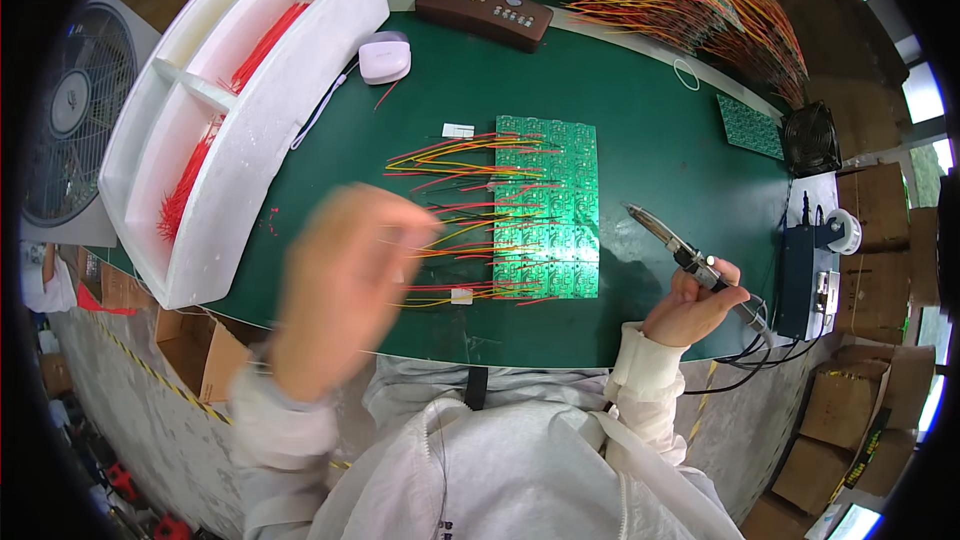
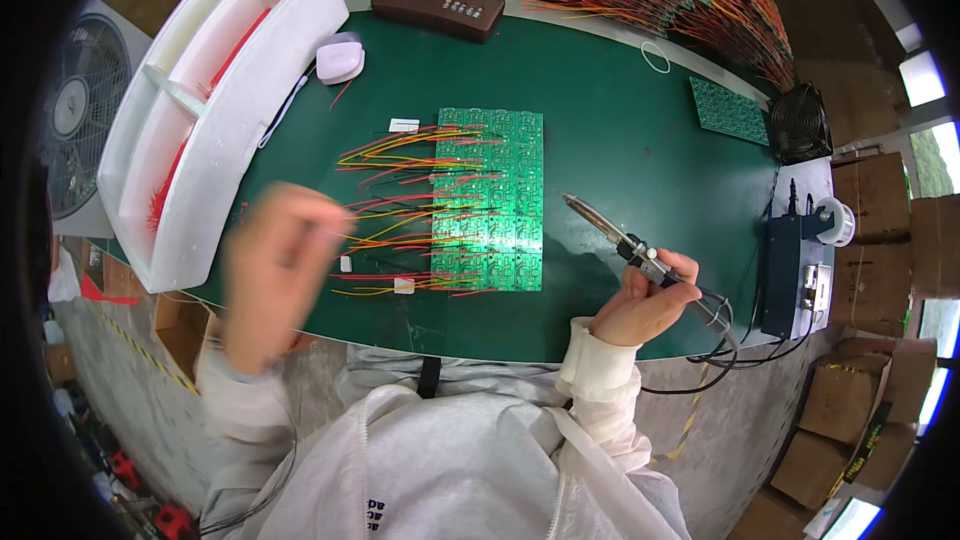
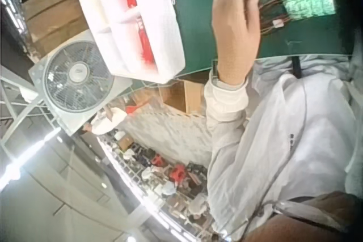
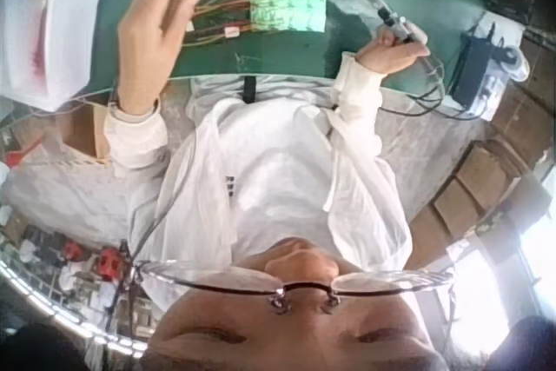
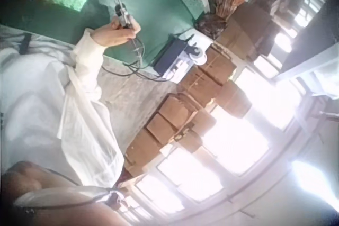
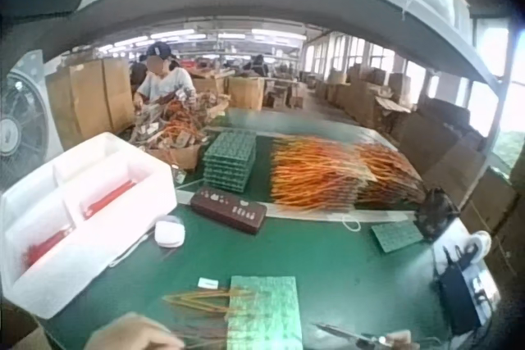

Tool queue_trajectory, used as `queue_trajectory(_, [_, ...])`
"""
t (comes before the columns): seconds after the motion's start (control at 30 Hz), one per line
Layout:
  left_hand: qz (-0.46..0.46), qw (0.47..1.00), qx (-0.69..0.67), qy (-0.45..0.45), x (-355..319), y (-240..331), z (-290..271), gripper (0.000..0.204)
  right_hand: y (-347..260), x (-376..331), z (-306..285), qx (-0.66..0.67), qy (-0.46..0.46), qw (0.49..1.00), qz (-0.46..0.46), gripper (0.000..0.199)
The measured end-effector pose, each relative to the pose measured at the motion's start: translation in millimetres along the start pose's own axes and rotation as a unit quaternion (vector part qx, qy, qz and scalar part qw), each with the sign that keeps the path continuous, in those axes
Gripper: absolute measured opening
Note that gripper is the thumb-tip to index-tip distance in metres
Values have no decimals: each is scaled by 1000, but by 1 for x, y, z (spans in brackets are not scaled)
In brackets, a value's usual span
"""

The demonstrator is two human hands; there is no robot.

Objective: The person solders wires onto circuit boards using a soldering iron and takes wires from a foam container by hand.

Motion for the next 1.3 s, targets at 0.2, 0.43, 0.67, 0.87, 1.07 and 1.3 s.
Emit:
queue_trajectory(0.2, [41,994,-89,53,-10,5,88,14,2,-1,4,-17,-68,997,35,57])
queue_trajectory(0.43, [57,995,-48,67,-6,4,106,17,1,-6,4,-37,-65,997,29,59])
queue_trajectory(0.67, [74,995,-32,58,-4,7,110,18,0,-7,11,-61,-118,991,10,60])
queue_trajectory(0.87, [49,996,-58,43,0,2,112,18,0,-9,17,-42,-134,990,5,55])
queue_trajectory(1.07, [52,995,-70,39,0,1,113,17,-1,-11,19,-46,-153,987,-1,53])
queue_trajectory(1.3, [39,996,-73,32,0,0,113,17,1,-11,20,-47,-165,985,-3,54])
Point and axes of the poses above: each hand's wrist, its own x-axis towards the middle knuckle, its own z-axis out of the palm, y = z × x, the point moved 8 cm from there along x, towards the middle knuckle, and after that the axes turned 8 degrees about -z, right-handed, at the moved point
